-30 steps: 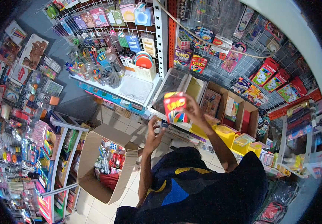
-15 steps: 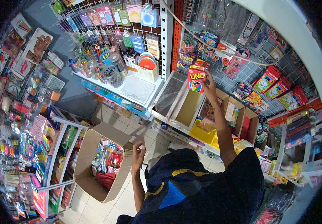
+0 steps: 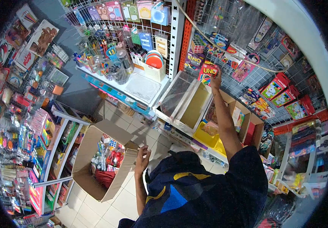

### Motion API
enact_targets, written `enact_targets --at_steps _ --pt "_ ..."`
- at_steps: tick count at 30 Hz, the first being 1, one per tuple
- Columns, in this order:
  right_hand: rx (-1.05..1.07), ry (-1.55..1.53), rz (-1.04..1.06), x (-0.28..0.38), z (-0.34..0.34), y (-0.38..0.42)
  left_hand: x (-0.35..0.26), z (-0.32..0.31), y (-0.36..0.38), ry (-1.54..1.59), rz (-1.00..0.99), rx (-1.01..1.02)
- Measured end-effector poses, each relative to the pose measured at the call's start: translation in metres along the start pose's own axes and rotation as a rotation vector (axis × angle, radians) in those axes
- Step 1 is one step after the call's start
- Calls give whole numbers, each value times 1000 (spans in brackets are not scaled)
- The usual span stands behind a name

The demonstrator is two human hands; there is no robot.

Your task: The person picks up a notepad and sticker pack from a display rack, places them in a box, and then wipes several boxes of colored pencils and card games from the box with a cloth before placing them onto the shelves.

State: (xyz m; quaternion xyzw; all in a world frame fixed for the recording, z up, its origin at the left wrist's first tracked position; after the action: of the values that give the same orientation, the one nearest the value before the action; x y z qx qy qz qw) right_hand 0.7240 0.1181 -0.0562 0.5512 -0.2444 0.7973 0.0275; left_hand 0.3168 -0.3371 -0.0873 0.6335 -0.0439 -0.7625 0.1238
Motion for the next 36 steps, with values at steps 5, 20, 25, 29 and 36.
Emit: enact_targets --at_steps 5,20,25,29,36 --pt "34 31 110 -7 -7 -1 -3 2 15 -66 -52 -52" --pt "-71 -747 -242 141 -4 -5 1 17 24 -43 -109 3" --pt "-88 -1434 -459 108 -21 -64 -16 11 25 -117 31 -64" --pt "-107 -1572 -736 71 -29 -87 -13 -4 19 -100 -26 -23" --pt "24 -1445 -695 107 -14 -51 10 -6 22 -170 15 20"
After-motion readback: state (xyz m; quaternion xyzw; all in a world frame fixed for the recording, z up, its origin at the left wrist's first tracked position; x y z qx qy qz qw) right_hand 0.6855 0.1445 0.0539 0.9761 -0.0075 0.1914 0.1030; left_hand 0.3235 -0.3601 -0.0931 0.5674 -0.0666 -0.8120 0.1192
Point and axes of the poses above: each hand's wrist, its own y-axis away from the middle knuckle, its own z-axis out of the back of the hand, x = y × z, the point moved 3 cm from there along -y, towards the middle knuckle, and after that the axes turned 4 degrees about x, right-handed, at the moved point
